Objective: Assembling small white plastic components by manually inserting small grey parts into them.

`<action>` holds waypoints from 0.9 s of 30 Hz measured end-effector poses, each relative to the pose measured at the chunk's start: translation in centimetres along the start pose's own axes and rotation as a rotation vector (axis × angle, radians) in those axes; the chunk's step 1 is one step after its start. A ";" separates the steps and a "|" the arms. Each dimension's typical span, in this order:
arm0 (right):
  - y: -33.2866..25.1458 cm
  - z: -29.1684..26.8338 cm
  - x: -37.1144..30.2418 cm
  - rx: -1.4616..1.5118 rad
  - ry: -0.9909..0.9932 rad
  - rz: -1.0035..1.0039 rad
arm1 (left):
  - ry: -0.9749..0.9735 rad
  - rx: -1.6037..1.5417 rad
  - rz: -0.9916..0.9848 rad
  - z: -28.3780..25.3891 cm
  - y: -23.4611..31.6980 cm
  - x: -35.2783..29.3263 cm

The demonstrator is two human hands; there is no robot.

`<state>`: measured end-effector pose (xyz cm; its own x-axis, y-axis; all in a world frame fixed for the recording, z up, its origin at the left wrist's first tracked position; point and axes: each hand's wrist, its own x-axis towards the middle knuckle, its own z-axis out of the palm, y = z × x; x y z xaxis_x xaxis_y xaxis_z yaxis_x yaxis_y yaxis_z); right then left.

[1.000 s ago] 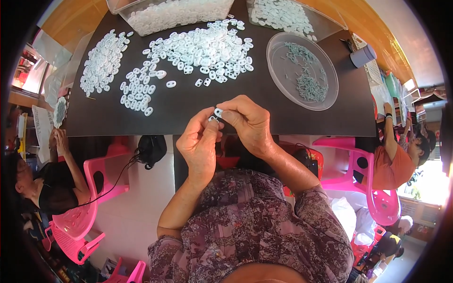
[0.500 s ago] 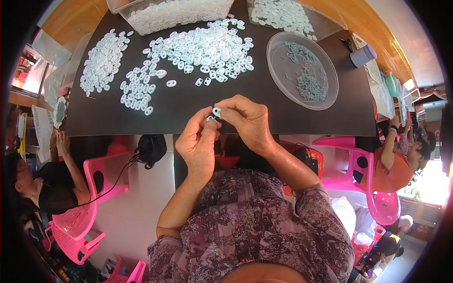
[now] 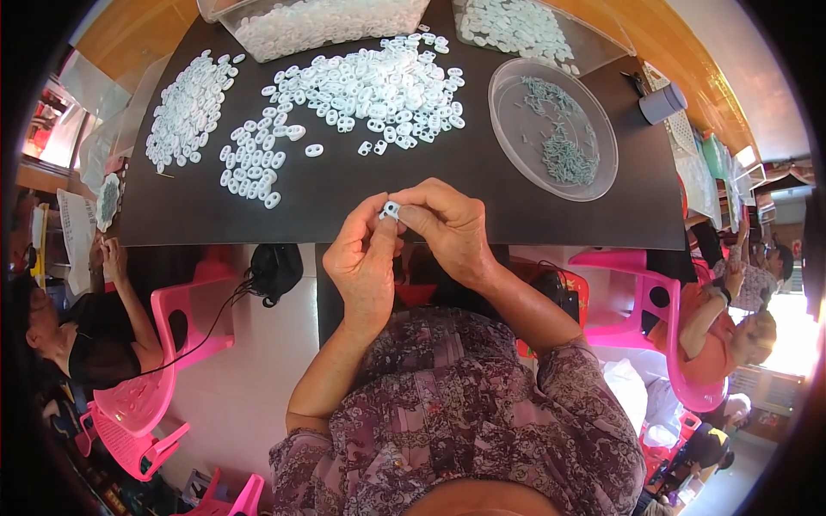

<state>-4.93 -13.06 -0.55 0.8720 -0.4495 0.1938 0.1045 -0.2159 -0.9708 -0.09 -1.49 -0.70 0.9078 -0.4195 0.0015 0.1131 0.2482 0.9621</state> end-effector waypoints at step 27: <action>0.0 0.0 -0.5 -0.457 0.097 -0.428 | 0.006 -0.226 -0.074 -0.1 -0.2 0.4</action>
<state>-5.35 -12.82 -0.61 0.7488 -0.3134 0.5840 0.2009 -0.7324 -0.6506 0.32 -1.64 -0.91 0.8960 -0.4386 -0.0694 0.2665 0.4061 0.8741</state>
